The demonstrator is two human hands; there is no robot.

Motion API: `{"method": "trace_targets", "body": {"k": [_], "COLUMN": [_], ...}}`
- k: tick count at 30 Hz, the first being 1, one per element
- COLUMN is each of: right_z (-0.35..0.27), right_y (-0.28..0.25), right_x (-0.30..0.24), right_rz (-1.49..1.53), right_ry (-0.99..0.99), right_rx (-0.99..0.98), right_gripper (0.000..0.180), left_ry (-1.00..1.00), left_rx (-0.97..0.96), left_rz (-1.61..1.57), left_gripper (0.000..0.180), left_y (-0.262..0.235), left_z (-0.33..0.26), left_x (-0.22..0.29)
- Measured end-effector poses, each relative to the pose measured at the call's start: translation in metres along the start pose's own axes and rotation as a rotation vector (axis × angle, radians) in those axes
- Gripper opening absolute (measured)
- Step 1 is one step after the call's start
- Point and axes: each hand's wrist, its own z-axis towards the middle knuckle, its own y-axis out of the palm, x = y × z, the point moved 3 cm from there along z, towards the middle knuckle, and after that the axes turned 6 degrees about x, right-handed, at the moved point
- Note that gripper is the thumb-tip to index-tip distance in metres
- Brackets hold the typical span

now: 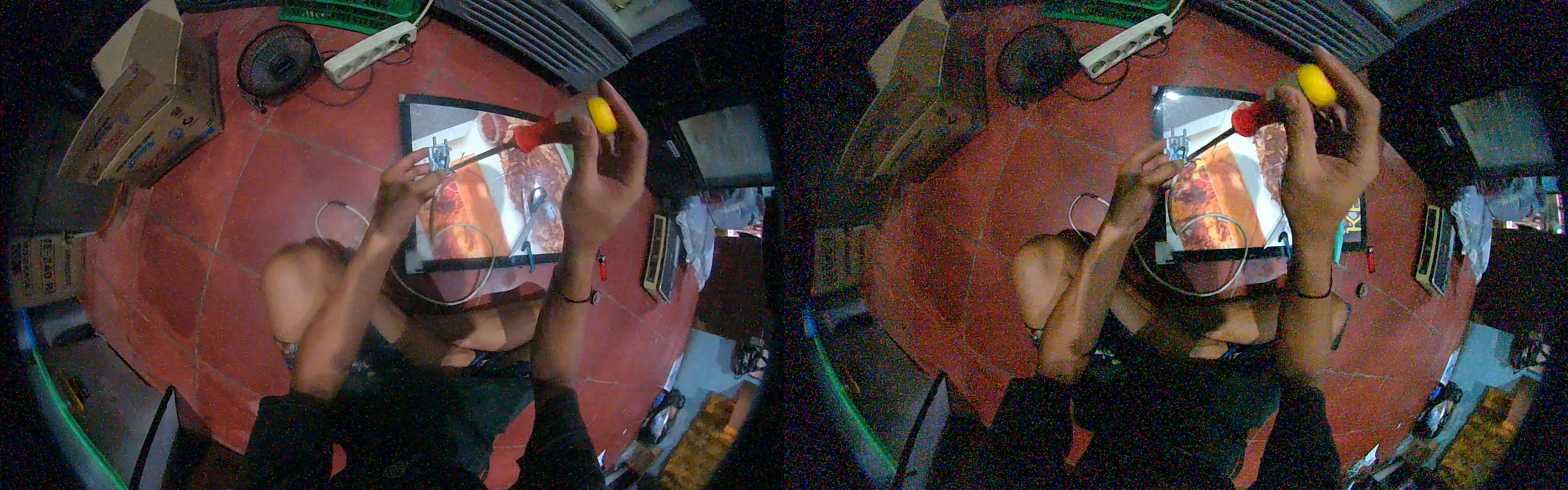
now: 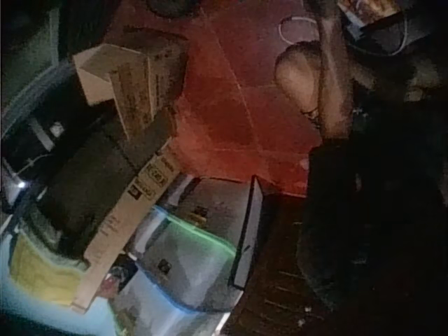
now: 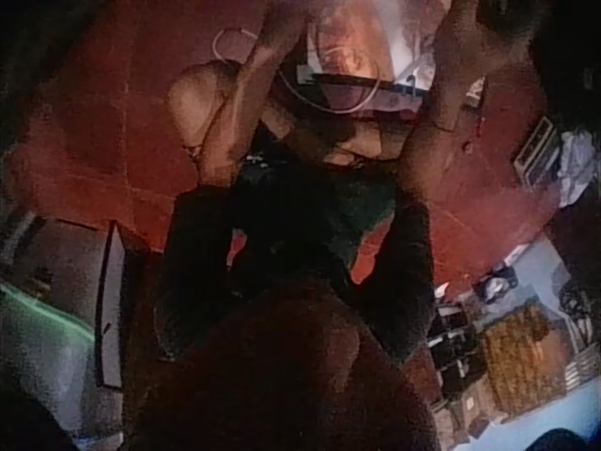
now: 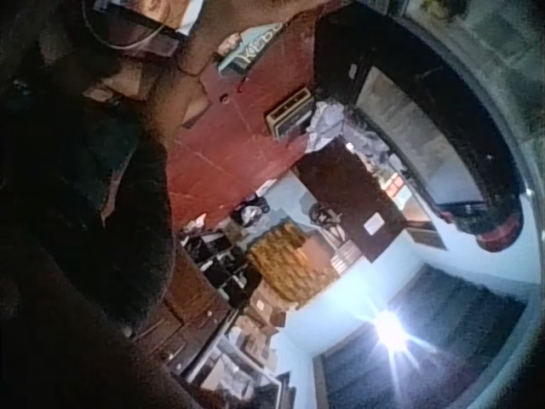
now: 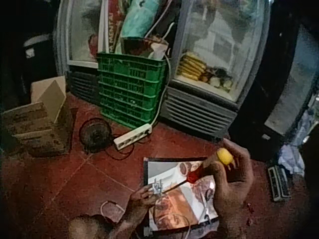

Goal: The person wires an electrical plug and attaches it to a light box sign by hand using a screwdriver.

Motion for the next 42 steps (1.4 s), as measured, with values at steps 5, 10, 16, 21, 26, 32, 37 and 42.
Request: {"method": "trace_targets", "body": {"k": [5,10,16,21,26,32,37,42], "right_z": [0.008,0.009,0.02,0.02,0.019,0.022,0.018,0.019], "right_y": [0.005,0.003,0.003,0.005,0.002,0.004,-0.002,0.005], "right_x": [-0.005,-0.004,-0.014,-0.013,-0.009,-0.003,-0.008,-0.014], "right_rz": [0.092,0.017,0.314,0.093,0.098,0.104,-0.04,0.205], "right_ry": [-0.031,0.104,0.042,-0.004,0.019,-0.027,-0.065,-0.017], "right_rx": [-0.022,-0.007,-0.024,-0.009,-0.019,0.003,-0.067,-0.04], "right_gripper": [0.027,0.022,0.018,0.019,0.017,0.02,0.02,0.025], "left_ry": [-0.006,-0.006,-0.031,-0.017,-0.02,-0.032,-0.038,-0.016], "left_rx": [0.011,0.022,-0.051,-0.012,-0.055,-0.038,-0.092,-0.094], "left_rz": [-0.039,-0.118,-0.105,-0.132,-0.14,-0.147,-0.202,-0.156], "left_gripper": [0.054,0.055,0.063,0.055,0.055,0.057,0.057,0.054], "left_y": [0.002,0.005,-0.001,0.003,0.001,0.004,-0.005,-0.003], "left_z": [0.0,-0.002,0.004,0.001,0.002,0.001,0.009,0.011], "left_x": [-0.001,0.002,-0.006,-0.006,-0.005,-0.007,-0.021,-0.022]}}
